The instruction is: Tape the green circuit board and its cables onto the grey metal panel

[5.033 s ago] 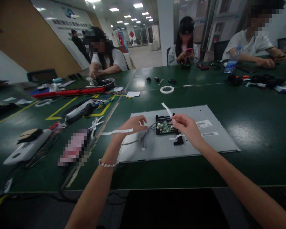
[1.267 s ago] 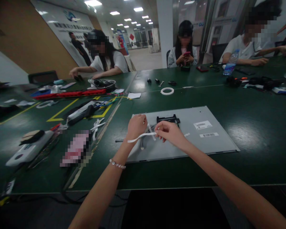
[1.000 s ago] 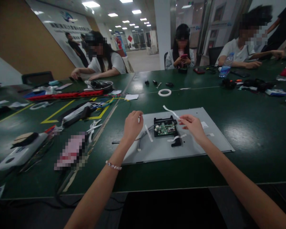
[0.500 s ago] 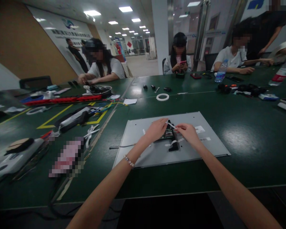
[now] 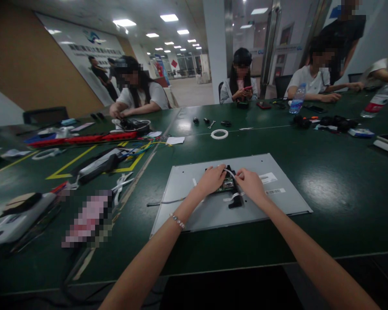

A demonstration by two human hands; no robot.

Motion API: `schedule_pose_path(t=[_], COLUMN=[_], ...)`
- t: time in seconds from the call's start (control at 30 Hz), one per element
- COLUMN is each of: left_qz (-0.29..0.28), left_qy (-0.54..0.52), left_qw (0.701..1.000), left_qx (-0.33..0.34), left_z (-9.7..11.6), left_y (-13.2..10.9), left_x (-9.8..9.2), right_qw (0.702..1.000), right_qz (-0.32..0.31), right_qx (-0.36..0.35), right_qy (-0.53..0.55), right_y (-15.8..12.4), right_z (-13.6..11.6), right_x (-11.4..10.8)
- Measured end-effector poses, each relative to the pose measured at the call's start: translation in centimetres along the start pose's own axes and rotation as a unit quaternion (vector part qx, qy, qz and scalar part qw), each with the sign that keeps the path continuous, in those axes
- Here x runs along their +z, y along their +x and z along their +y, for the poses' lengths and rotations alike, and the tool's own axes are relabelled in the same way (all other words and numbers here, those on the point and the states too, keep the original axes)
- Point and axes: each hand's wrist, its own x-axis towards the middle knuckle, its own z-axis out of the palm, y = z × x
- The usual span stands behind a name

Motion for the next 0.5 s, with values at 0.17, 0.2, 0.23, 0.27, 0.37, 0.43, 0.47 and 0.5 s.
schedule_pose_path(t=[0.17,0.2,0.23,0.27,0.37,0.43,0.47,0.5], left_qz=[0.009,0.010,0.010,0.008,0.003,0.005,0.007,0.008], left_qy=[-0.001,0.000,0.003,0.006,0.009,0.005,0.003,0.001], left_qw=[1.000,1.000,1.000,1.000,1.000,1.000,1.000,0.999], left_qx=[-0.006,-0.008,-0.010,-0.014,-0.024,-0.027,-0.029,-0.031], left_z=[0.0,0.1,0.1,0.2,0.3,0.3,0.3,0.3], left_y=[-0.2,-0.2,-0.2,-0.2,-0.2,-0.2,-0.2,-0.2], left_x=[0.2,0.2,0.1,0.0,-0.3,-0.4,-0.4,-0.4], right_qw=[0.982,0.977,0.973,0.971,0.967,0.963,0.961,0.958], right_qz=[0.002,-0.001,-0.005,-0.011,-0.030,-0.036,-0.035,-0.032], right_qx=[-0.009,-0.013,-0.016,-0.020,-0.027,-0.028,-0.030,-0.032], right_qy=[-0.190,-0.213,-0.228,-0.238,-0.252,-0.264,-0.273,-0.282], right_y=[-0.5,-0.5,-0.5,-0.5,-0.3,-0.3,-0.3,-0.4], right_z=[-1.2,-1.4,-1.6,-1.6,-1.7,-1.6,-1.5,-1.4], right_x=[0.4,0.4,0.4,0.3,0.1,0.1,0.0,0.0])
